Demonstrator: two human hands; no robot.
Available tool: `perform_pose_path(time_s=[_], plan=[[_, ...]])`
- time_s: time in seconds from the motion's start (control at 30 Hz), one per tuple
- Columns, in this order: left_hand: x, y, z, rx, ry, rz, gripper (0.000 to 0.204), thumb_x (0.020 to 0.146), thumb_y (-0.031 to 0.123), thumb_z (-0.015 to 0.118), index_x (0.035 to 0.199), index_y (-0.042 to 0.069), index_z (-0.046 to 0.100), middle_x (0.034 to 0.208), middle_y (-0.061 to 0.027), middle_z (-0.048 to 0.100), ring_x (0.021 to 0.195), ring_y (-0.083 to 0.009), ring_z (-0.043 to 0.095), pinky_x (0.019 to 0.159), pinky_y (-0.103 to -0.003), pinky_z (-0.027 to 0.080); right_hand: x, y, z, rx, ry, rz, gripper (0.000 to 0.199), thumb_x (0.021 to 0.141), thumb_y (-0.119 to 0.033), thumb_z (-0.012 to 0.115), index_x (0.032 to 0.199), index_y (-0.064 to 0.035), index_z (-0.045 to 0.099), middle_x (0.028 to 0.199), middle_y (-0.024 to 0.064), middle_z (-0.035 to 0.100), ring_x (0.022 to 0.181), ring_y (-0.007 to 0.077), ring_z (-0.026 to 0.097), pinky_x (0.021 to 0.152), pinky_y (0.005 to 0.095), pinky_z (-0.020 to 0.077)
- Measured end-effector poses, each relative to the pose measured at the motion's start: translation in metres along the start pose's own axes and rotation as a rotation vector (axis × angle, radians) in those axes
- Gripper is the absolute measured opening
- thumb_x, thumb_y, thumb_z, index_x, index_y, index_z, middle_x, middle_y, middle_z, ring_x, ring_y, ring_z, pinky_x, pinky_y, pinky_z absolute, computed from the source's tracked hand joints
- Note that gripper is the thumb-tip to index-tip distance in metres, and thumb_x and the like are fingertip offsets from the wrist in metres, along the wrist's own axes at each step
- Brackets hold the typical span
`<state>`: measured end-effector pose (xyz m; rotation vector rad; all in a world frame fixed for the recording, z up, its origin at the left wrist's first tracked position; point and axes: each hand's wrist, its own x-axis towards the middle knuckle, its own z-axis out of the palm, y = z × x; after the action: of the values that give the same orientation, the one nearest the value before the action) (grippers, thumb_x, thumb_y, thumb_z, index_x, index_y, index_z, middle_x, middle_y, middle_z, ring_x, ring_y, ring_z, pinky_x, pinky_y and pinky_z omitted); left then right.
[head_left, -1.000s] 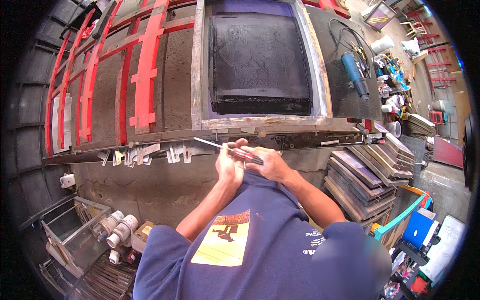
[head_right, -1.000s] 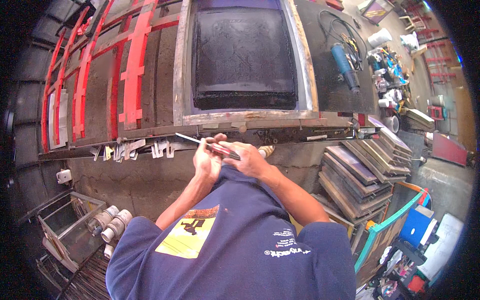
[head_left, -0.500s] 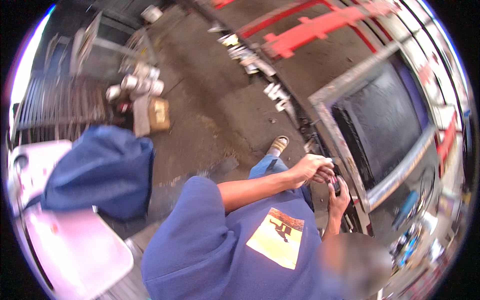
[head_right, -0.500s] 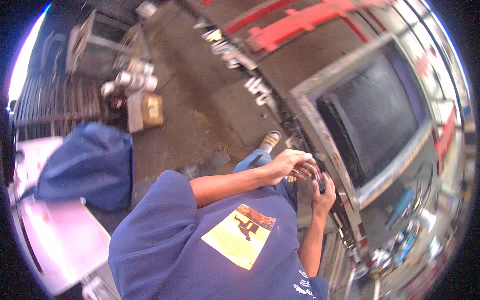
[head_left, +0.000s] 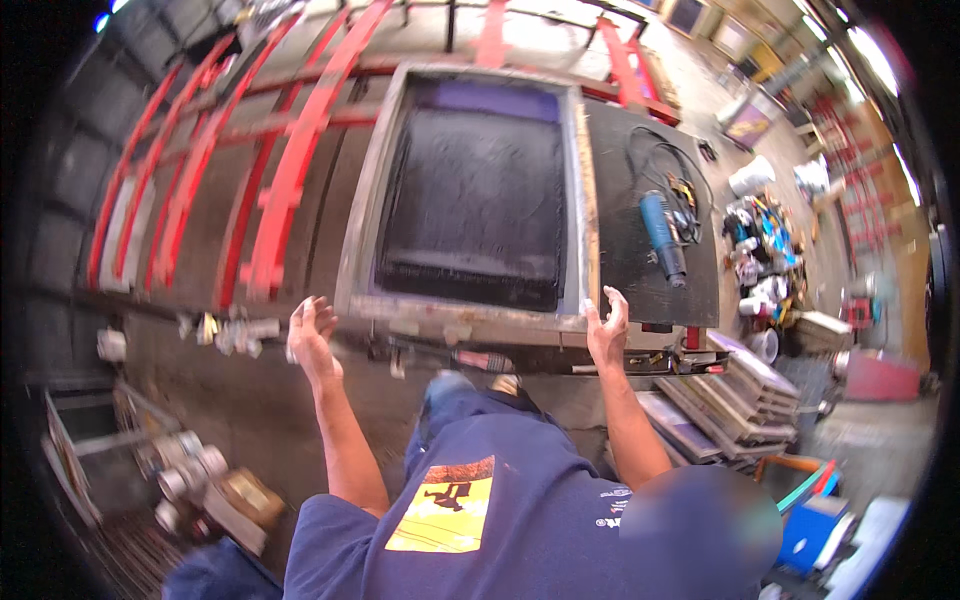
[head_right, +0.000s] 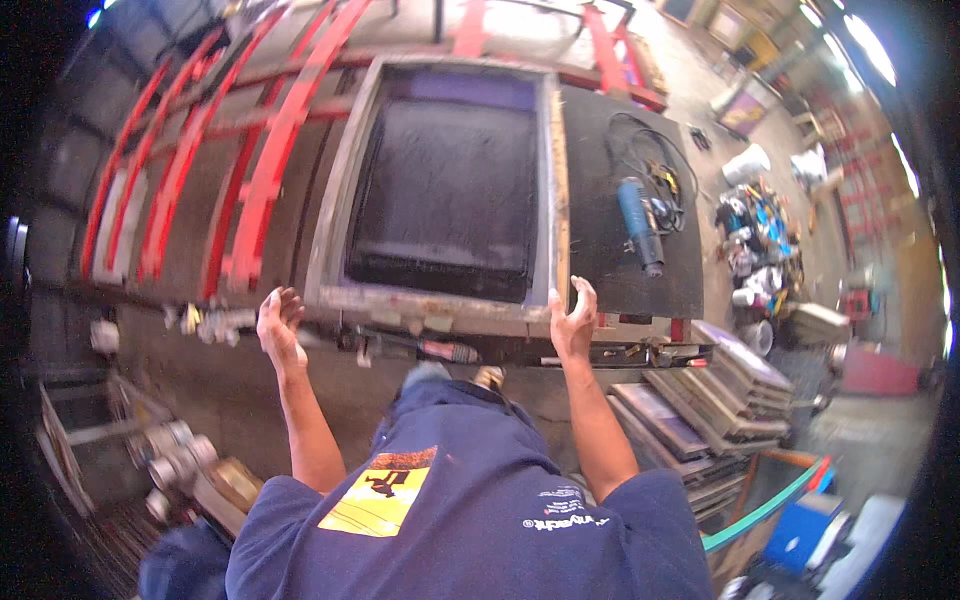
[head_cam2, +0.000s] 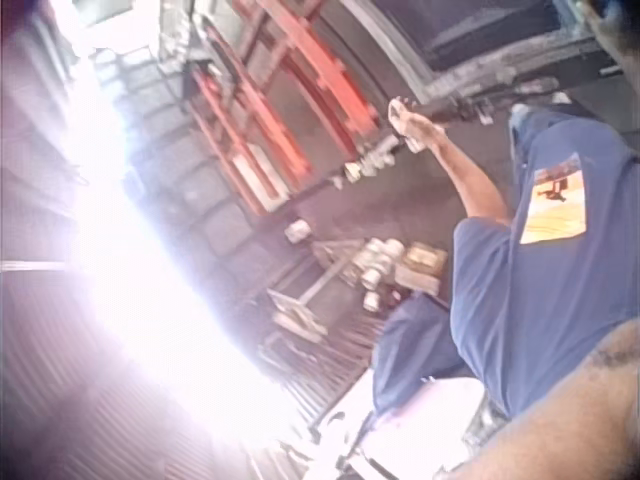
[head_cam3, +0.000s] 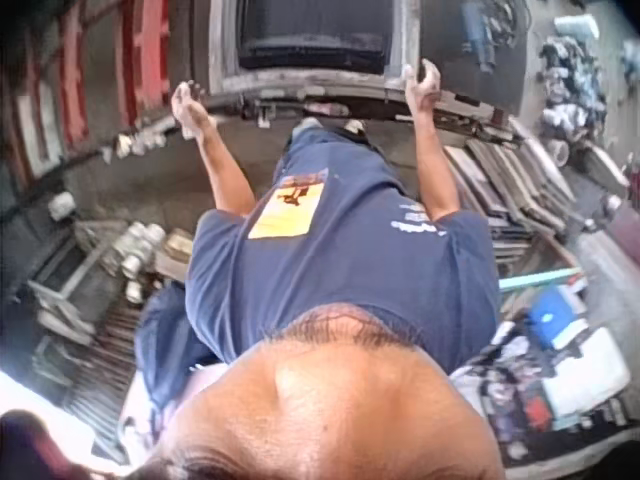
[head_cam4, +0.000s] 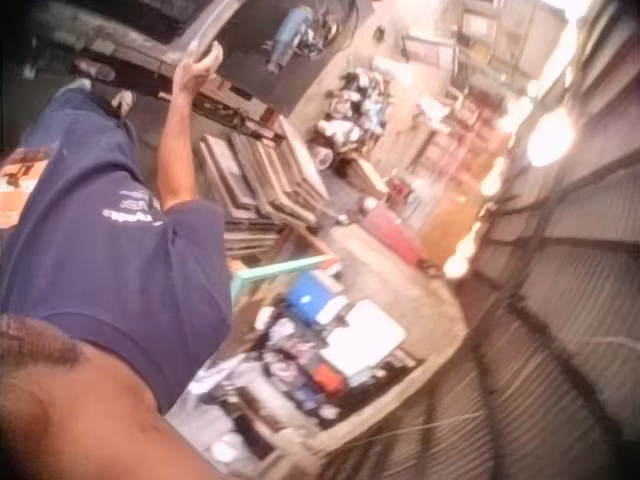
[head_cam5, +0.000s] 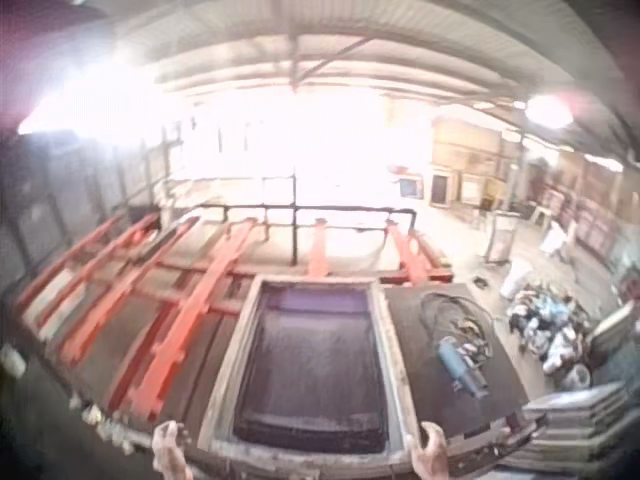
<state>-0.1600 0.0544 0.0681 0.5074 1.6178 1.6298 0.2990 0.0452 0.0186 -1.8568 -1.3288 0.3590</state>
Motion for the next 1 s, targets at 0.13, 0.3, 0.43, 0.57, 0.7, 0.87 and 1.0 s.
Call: perform_pose_path(time_s=[0.13,0.3,0.43,0.57,0.7,0.87,1.0], plan=[[0.144,-0.049,0.042,0.572,-0.061,0.260,0.040,0.092,0.033,0.061,0.111,-0.003,0.058,0.098,-0.0115,0.064,0.087,-0.0219,0.058,0.079,-0.037,0.047,0.013,0.037,0.022,0.090,-0.002,0.282,0.060,0.087,-0.040,0.065,0.123,0.0056,0.054,0.117,0.0243,0.062,0.112,0.0353,0.058,0.098,0.0399,0.0430],[0.192,-0.079,0.096,0.728,-0.584,-0.137,0.056,0.097,0.046,0.049,0.111,-0.005,0.064,0.093,-0.0091,0.067,0.080,-0.0220,0.061,0.072,-0.039,0.049,0.034,0.038,0.017,0.101,-0.100,0.664,0.064,0.087,-0.059,0.054,0.116,-0.0027,0.060,0.108,0.0232,0.066,0.105,0.0357,0.063,0.089,0.0431,0.0473],[0.199,-0.073,0.100,0.526,-0.614,-0.322,0.067,0.096,0.051,0.047,0.129,-0.007,0.053,0.124,-0.0163,0.058,0.111,-0.0286,0.057,0.096,-0.041,0.045,0.053,0.053,0.047,0.027,-0.202,0.640,0.077,0.086,-0.070,0.045,0.104,0.0027,0.062,0.102,0.0263,0.066,0.099,0.0369,0.064,0.083,0.0442,0.0480],[0.143,-0.030,0.128,0.502,-0.543,-0.187,0.069,0.097,0.049,0.043,0.142,-0.003,0.039,0.141,-0.0172,0.045,0.126,-0.0316,0.046,0.108,-0.043,0.035,0.048,0.031,0.022,-0.004,-0.162,0.627,0.084,0.086,-0.072,0.040,0.088,0.0063,0.069,0.092,0.0326,0.065,0.097,0.0449,0.064,0.084,0.0487,0.0506],[0.158,-0.040,0.115,0.364,-0.631,-0.155,0.071,0.098,0.052,0.034,0.148,0.003,0.027,0.147,-0.0175,0.037,0.130,-0.0337,0.042,0.109,-0.048,0.033,0.044,0.029,0.005,0.021,-0.147,0.502,0.090,0.084,-0.077,0.038,0.074,0.0083,0.065,0.075,0.0304,0.065,0.073,0.0419,0.067,0.067,0.0494,0.0513],[0.142,0.002,0.126,0.302,-0.573,0.138,0.071,0.098,0.053,0.035,0.148,0.005,0.027,0.147,-0.0170,0.036,0.130,-0.0328,0.042,0.109,-0.047,0.033,0.032,0.004,-0.038,0.117,-0.068,0.532,0.092,0.084,-0.079,0.038,0.084,0.0083,0.064,0.066,0.0227,0.064,0.059,0.0327,0.065,0.058,0.0462,0.0501],[0.095,0.044,0.170,0.169,-0.592,0.210,0.069,0.098,0.052,0.036,0.148,0.005,0.030,0.145,-0.0159,0.038,0.129,-0.0316,0.042,0.108,-0.045,0.034,0.014,-0.019,-0.099,0.232,0.127,0.474,0.077,0.091,-0.068,0.039,0.097,0.0050,0.064,0.069,0.0122,0.063,0.062,0.0221,0.060,0.059,0.0387,0.0487]])
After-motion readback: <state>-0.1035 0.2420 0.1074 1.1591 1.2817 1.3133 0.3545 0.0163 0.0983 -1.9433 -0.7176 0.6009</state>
